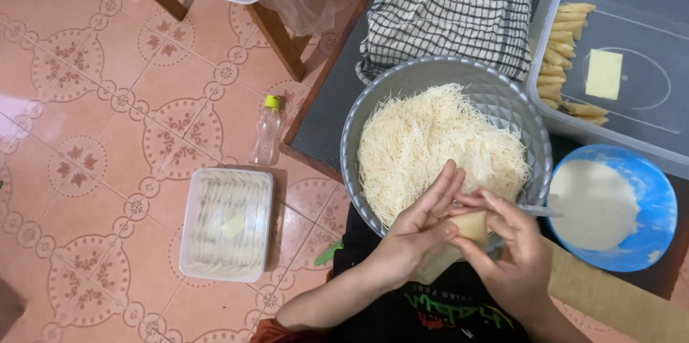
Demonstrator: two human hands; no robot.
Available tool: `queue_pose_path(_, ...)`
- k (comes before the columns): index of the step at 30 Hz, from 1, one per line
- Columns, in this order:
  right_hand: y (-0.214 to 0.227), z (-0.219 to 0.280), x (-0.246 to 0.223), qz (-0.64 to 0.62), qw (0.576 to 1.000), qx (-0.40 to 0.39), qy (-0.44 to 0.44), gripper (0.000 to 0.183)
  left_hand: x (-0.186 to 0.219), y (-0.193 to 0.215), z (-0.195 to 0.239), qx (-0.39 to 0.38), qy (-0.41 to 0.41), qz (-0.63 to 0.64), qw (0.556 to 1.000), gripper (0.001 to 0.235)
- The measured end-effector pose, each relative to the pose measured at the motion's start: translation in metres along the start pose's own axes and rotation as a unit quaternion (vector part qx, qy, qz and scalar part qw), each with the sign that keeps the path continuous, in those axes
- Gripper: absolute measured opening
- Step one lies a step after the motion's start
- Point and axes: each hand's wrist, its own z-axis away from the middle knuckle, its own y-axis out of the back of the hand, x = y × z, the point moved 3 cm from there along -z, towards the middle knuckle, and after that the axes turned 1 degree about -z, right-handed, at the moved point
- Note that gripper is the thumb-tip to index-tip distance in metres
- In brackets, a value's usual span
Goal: Wrapping shredded filling into pastry skins to form triangular shapes and sealing them with liquid.
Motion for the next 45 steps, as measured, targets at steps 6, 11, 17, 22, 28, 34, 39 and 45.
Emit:
queue_pose_path(6, 0.023, 0.004, -0.015, 0.111, 0.987, 0.104, 0.052, 0.078, 0.023, 0.009, 0.016, 0.138, -0.175, -0.418, 0.881, 0.025)
queue_pose_path(11, -0.007, 0.021, -0.009, 0.345, 0.905, -0.06, 0.241, 0.015, -0.036, 0.027, 0.01, 0.058, 0.038, -0.155, 0.985, 0.035)
queue_pose_path(17, -0.013, 0.015, 0.015, -0.223, 0.956, 0.1, -0.164, 0.105, -0.032, 0.012, 0.021, 0.134, -0.114, -0.264, 0.948, 0.029)
queue_pose_path(22, -0.021, 0.003, 0.005, -0.211, 0.954, 0.062, -0.206, 0.079, -0.01, -0.011, 0.018, 0.072, -0.251, -0.451, 0.853, 0.03)
queue_pose_path(28, 0.008, -0.002, 0.023, -0.576, 0.743, -0.091, -0.328, 0.073, -0.024, 0.016, 0.022, -0.037, -0.268, -0.534, 0.801, 0.035)
queue_pose_path(34, 0.027, 0.006, -0.025, -0.214, 0.964, 0.036, -0.157, 0.111, 0.003, 0.005, 0.016, 0.034, -0.251, -0.484, 0.837, 0.032)
queue_pose_path(39, 0.027, 0.008, -0.004, -0.024, 0.988, 0.109, -0.106, 0.099, -0.006, 0.008, 0.02, 0.129, -0.2, -0.388, 0.891, 0.03)
queue_pose_path(45, 0.012, 0.003, 0.042, -0.286, 0.925, -0.034, -0.248, 0.079, -0.011, 0.017, 0.02, 0.123, -0.035, -0.254, 0.959, 0.031)
